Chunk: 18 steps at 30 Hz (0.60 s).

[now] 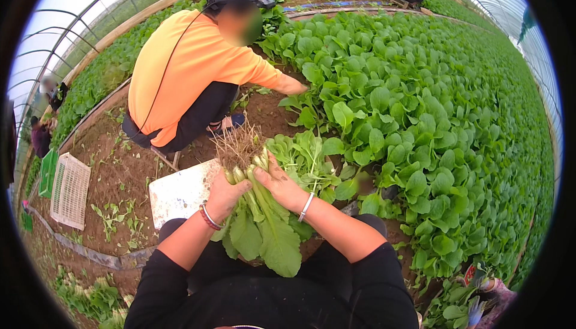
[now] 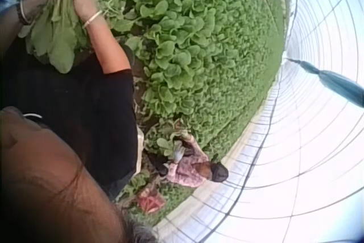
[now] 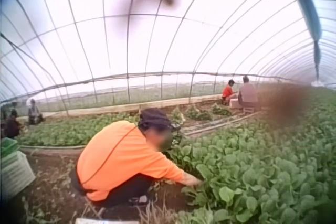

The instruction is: The person harvests leafy green vegetables by hand, pulling them from the soil and gathering them into a bundle. They repeatedly reach for plants, uproot them, and add them to a growing bunch held in their hands.

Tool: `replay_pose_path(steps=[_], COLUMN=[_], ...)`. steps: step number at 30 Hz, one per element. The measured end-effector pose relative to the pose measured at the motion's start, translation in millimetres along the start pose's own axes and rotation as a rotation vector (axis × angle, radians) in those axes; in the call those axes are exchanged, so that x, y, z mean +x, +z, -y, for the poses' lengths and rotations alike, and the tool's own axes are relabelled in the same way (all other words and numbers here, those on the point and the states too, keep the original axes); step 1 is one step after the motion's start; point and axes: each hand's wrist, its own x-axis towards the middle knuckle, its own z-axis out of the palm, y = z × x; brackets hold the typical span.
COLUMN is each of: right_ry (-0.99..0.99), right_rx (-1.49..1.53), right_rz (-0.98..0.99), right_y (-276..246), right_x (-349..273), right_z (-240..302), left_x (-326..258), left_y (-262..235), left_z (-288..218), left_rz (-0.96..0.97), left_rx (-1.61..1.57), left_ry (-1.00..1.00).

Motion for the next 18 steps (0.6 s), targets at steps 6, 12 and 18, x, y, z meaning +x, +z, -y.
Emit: replay_pose_path(steps=[6,12,18], right_ry=[-0.079,0.04,-0.01], right_rx=[-0.108,0.267,-0.05], right_rz=[-0.068,0.09,0.173], right_y=[8,-4,-9], right_x=[-1,-4,-4], right_z=[-1,10,6], left_x=[2,0,-2], left_y=[-2,-10,-13], left_z=[5,-16,-10], left_rz=[0.098,0.131,0.213], left_rx=[0.037,-0.089,-0.068], left_ry=[0.075,-0.096,0.01])
